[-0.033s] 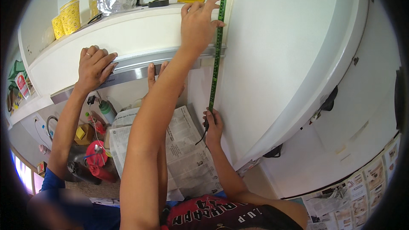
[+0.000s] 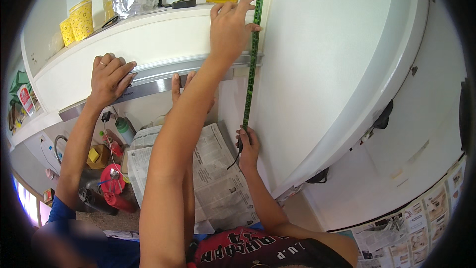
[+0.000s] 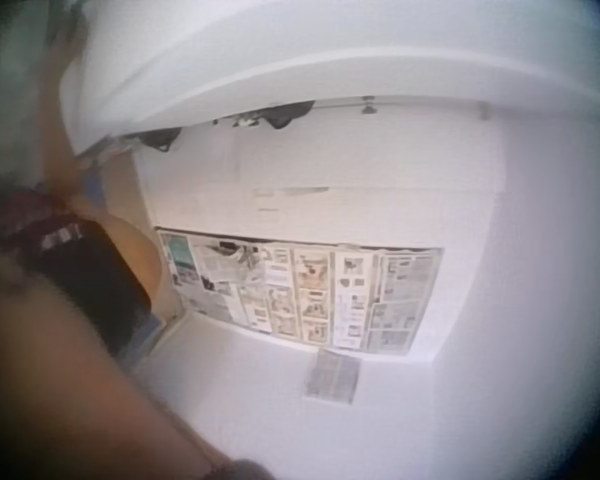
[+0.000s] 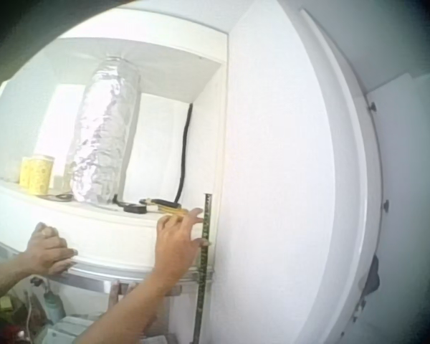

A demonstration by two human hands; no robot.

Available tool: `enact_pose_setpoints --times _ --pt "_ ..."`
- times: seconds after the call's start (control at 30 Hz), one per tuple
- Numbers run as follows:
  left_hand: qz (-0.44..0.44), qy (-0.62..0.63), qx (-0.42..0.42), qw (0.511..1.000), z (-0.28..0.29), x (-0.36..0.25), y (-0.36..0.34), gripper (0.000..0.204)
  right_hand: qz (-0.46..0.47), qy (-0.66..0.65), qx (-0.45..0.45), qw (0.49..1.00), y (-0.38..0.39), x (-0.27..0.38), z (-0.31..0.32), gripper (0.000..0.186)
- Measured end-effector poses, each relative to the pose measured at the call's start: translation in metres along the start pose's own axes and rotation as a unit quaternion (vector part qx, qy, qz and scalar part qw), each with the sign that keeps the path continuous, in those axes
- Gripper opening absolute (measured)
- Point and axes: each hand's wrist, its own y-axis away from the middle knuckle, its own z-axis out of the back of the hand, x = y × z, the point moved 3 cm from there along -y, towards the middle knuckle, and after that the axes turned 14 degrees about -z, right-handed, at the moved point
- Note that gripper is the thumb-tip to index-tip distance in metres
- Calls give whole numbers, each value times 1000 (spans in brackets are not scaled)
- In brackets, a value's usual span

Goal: The person uses a measuring tape to measure the dimensions inside a kitchen cabinet, then takes a wood panel and holds it against the side of the cabinet to check the fit while an assistant observes.

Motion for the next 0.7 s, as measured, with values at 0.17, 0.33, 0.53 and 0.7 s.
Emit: enact_pose_setpoints --times 0.17,0.33,0.53,0.7 --pt "-37 -29 15 999 3 0 2 48 -9 4 10 1000 1 0 -3 31" --pt "-45 -4 -8 999 4 1 1 38 -14 13 13 1000 0 -2 -2 31" --pt "-40 43 0 998 7 1 3 38 -26 -17 8 999 5 2 -6 34" --pt "-37 28 7 999 8 -1 0 49 -28 19 16 999 6 0 -6 30"
